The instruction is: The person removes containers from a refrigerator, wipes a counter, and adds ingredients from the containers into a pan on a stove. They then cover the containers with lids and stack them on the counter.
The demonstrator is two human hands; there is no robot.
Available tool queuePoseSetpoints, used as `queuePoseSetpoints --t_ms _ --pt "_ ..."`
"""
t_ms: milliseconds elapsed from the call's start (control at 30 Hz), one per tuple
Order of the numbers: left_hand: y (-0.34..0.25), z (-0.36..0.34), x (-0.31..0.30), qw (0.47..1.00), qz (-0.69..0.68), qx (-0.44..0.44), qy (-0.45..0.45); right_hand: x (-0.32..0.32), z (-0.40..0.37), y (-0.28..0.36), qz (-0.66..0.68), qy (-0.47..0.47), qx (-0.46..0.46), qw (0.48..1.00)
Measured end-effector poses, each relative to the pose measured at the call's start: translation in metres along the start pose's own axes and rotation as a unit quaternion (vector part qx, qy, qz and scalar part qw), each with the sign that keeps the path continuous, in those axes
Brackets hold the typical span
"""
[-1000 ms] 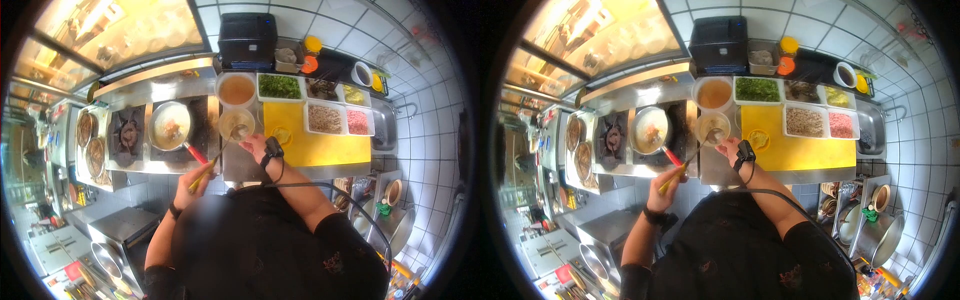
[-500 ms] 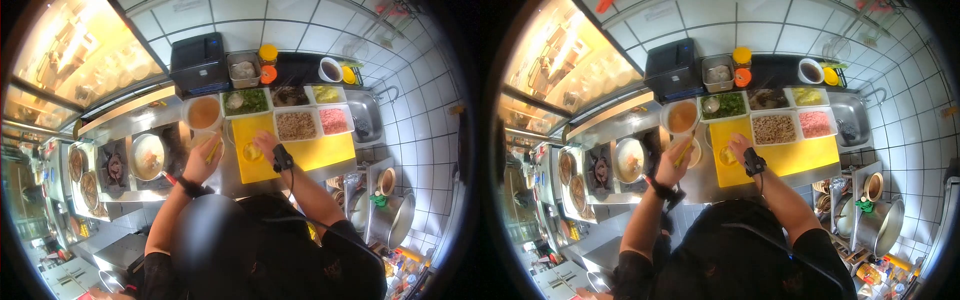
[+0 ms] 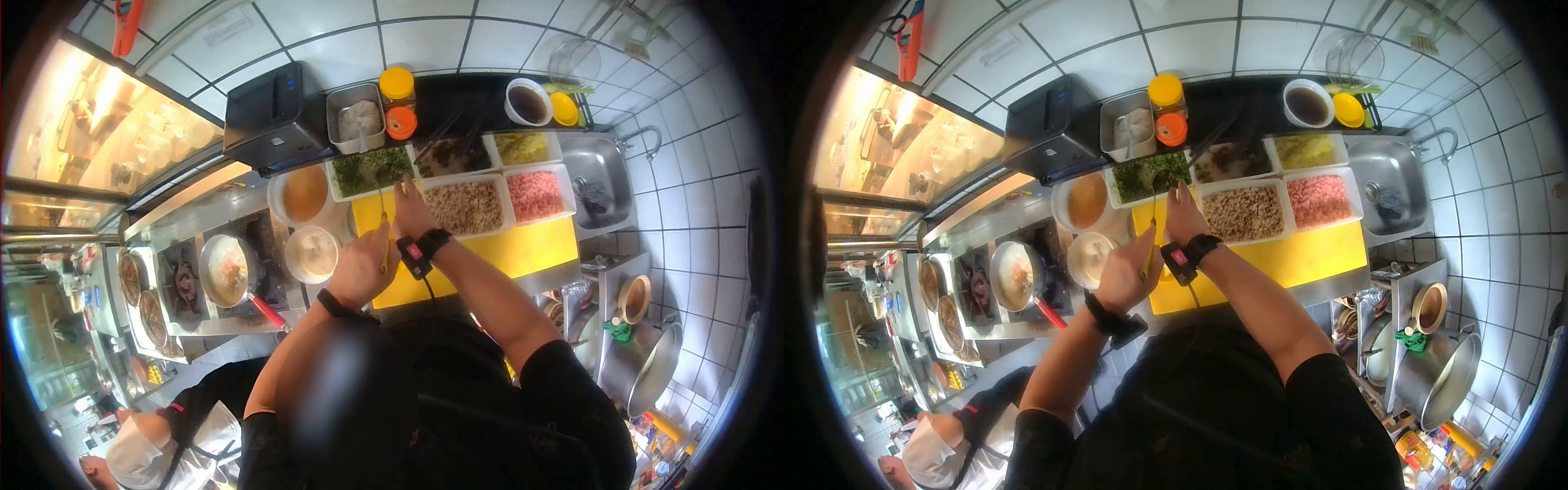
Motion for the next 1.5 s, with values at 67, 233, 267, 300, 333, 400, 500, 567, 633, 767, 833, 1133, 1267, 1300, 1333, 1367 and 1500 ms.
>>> queuePoseSetpoints --t_ms 67,233,267,300,333,400,500,567,633,767,833,1133,1267,1300,1333,1367,1500 --pt "0.005 0.007 -0.010 0.992 -0.062 -0.016 -0.107 0.007 0.008 0.000 -0.092 -0.001 -0.030 0.995" --pt "0.046 0.009 -0.002 0.932 -0.267 -0.163 -0.182 -0.008 0.006 0.003 -0.042 0.047 -0.049 0.997" --pt "0.065 0.001 0.005 0.863 -0.391 -0.227 -0.226 -0.006 0.008 0.003 -0.061 0.030 -0.073 0.995" --pt "0.081 -0.005 0.007 0.823 -0.438 -0.268 -0.245 -0.013 0.004 0.007 -0.060 0.028 -0.074 0.995" --pt "0.087 -0.009 -0.001 0.792 -0.468 -0.282 -0.271 -0.023 -0.004 0.016 -0.081 0.040 -0.075 0.993" --pt "0.096 -0.016 -0.009 0.761 -0.497 -0.296 -0.295 -0.022 -0.009 0.016 -0.102 0.052 -0.075 0.991" --pt "0.112 -0.031 -0.008 0.698 -0.542 -0.317 -0.344 -0.017 -0.004 0.002 -0.005 0.016 -0.055 0.998" --pt "0.120 -0.039 -0.005 0.668 -0.566 -0.316 -0.364 -0.014 -0.004 0.003 -0.037 0.037 -0.072 0.996" --pt "0.120 -0.044 -0.006 0.667 -0.561 -0.322 -0.369 -0.014 -0.009 -0.006 0.006 0.038 -0.068 0.997" --pt "0.123 -0.056 -0.015 0.685 -0.543 -0.316 -0.370 -0.019 -0.031 -0.031 0.095 -0.030 -0.146 0.984" --pt "0.119 -0.059 -0.025 0.685 -0.538 -0.319 -0.374 -0.029 -0.046 -0.048 0.122 -0.031 -0.113 0.986" --pt "0.123 -0.075 -0.061 0.684 -0.539 -0.287 -0.399 -0.058 -0.096 -0.148 0.511 0.032 0.045 0.858" --pt "0.120 -0.084 -0.071 0.682 -0.537 -0.292 -0.401 -0.077 -0.126 -0.182 0.561 0.023 0.123 0.818" --pt "0.121 -0.087 -0.073 0.682 -0.537 -0.292 -0.402 -0.083 -0.133 -0.190 0.580 0.005 0.138 0.803" --pt "0.121 -0.091 -0.075 0.681 -0.537 -0.291 -0.403 -0.086 -0.139 -0.194 0.580 0.005 0.136 0.803" --pt "0.121 -0.094 -0.076 0.680 -0.537 -0.291 -0.405 -0.090 -0.144 -0.202 0.585 -0.010 0.145 0.798" --pt "0.121 -0.116 -0.083 0.674 -0.544 -0.295 -0.404 -0.100 -0.162 -0.212 0.598 -0.057 0.155 0.784"
Point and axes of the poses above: each hand's wrist, its own z-axis towards the middle knuckle, its own x-axis out of the palm, y = z × x, the point moved 9 cm from there along z, towards the middle knuckle, and after that the axes turned 10 degrees about x, right-handed, at the moved point
